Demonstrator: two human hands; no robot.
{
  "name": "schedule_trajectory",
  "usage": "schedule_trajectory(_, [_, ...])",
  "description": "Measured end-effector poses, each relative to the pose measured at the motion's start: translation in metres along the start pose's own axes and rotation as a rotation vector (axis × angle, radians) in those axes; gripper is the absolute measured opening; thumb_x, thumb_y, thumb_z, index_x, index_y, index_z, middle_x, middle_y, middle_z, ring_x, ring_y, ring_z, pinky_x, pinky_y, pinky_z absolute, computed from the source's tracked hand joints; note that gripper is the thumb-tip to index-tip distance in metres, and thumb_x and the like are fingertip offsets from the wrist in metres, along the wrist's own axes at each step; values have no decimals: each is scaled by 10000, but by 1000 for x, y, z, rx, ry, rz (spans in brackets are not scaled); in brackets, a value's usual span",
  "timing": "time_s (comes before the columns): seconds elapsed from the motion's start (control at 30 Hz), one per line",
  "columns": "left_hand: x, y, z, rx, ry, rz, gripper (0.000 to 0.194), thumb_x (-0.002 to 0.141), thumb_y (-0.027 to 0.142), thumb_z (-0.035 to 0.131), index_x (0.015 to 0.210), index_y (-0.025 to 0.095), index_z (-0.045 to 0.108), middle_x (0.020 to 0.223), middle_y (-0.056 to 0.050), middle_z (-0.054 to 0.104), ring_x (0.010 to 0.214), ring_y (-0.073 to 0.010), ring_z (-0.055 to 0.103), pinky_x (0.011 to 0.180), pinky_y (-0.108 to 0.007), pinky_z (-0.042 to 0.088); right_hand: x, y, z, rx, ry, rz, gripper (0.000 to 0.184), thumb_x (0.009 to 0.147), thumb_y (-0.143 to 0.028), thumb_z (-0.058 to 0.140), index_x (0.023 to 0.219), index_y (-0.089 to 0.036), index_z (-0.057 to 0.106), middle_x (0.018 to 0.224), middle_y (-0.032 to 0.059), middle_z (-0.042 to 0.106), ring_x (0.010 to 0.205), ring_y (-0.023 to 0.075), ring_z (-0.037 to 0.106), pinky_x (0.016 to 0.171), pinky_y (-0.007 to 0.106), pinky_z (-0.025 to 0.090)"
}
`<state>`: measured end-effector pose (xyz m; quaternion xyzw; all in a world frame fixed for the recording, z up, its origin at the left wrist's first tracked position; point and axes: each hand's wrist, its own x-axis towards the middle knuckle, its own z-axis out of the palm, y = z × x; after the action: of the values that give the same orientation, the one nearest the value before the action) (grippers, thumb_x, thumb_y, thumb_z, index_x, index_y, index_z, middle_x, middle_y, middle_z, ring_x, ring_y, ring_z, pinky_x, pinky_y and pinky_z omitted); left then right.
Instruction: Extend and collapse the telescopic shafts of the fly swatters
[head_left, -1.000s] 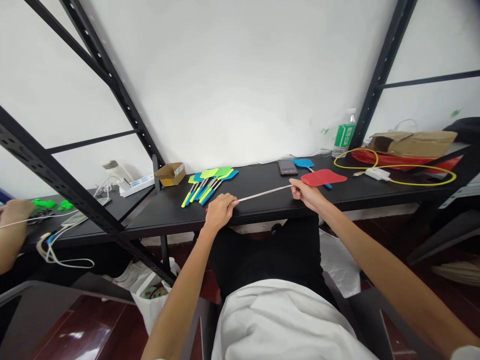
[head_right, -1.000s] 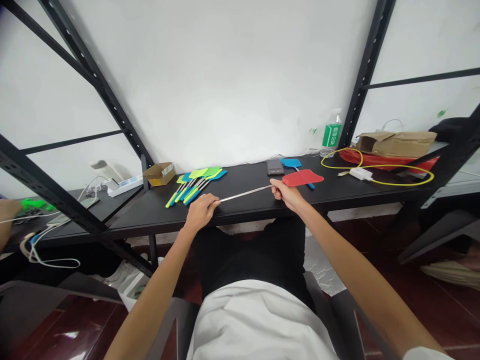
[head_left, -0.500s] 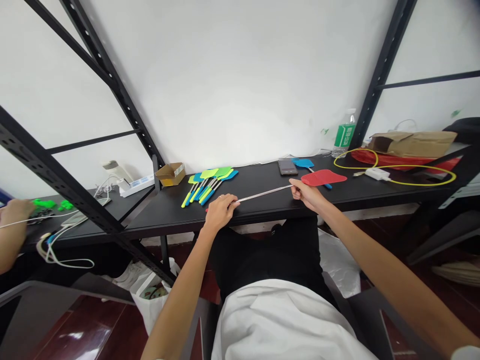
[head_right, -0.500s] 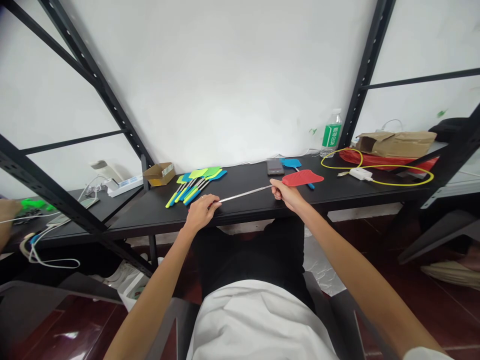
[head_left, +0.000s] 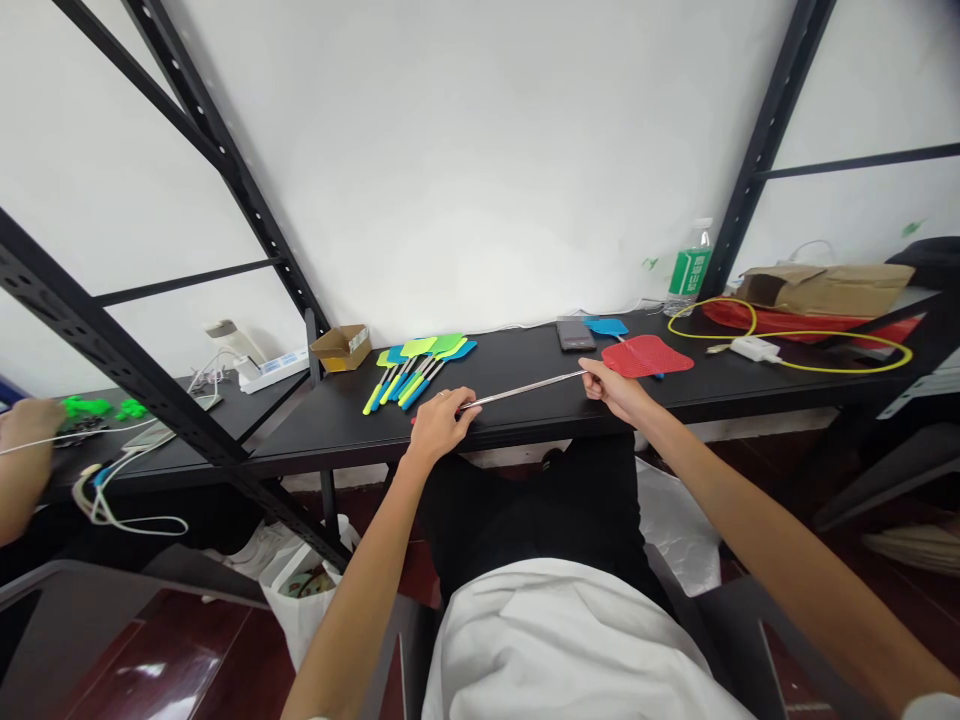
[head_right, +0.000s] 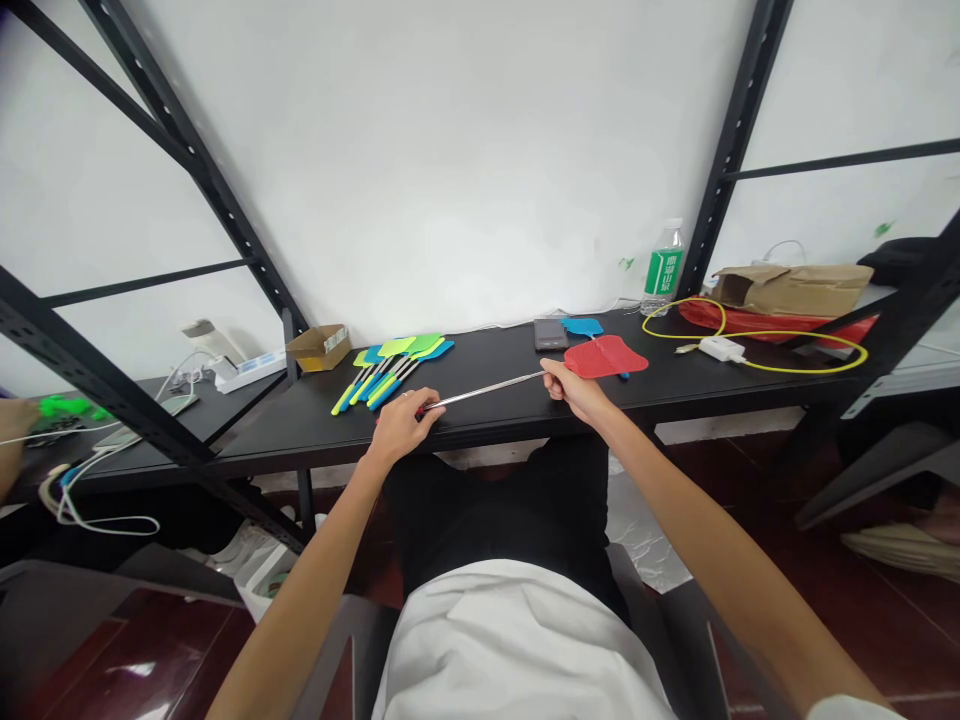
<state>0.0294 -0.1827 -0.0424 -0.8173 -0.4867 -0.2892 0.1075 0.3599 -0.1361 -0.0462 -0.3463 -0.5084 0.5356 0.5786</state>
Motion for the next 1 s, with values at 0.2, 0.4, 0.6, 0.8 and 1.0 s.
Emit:
schedule_trajectory(0.2, [1,-4,3,-13,-12,35,290,1045,396,421,1041,248,671,954,-25,720,908,-202,638,810,-312,444,-3,-2,2,7,18,-7,494,732,-507,841,483,-178,570,466,-10,420,472,89,353,442,264,282])
schedule_trajectory(0.4, [1,-1,1,-7,-14,27,322,1050,401,399,1006,244,676,932,-26,714,893,-201,635,790,-313,436,-2,-2,1,9,9,-7,496,724,-512,841,479,-178,570,456,-16,408,465,86,349,439,260,283])
schedule_trajectory(0.6, [1,1,0,0,-4,-9,250,987,460,537,1081,253,640,929,-17,710,882,-213,640,777,-322,439,-1,-1,0,7,0,4,498,723,-518,833,476,-174,572,457,-23,400,459,75,336,437,250,278])
schedule_trajectory(0.8, [2,-1,1,6,-20,13,228,1022,413,475,1057,255,636,934,-14,703,892,-207,629,772,-318,433,-2,-2,2,13,14,-1,495,706,-514,848,478,-174,570,464,-19,414,466,80,348,438,254,281])
schedule_trajectory(1.0, [3,-2,1,9,-41,38,347,1061,401,359,987,251,663,923,-19,698,876,-194,620,786,-319,426,-3,-3,3,7,21,-9,499,702,-528,854,496,-184,558,468,-15,426,477,91,354,435,263,289])
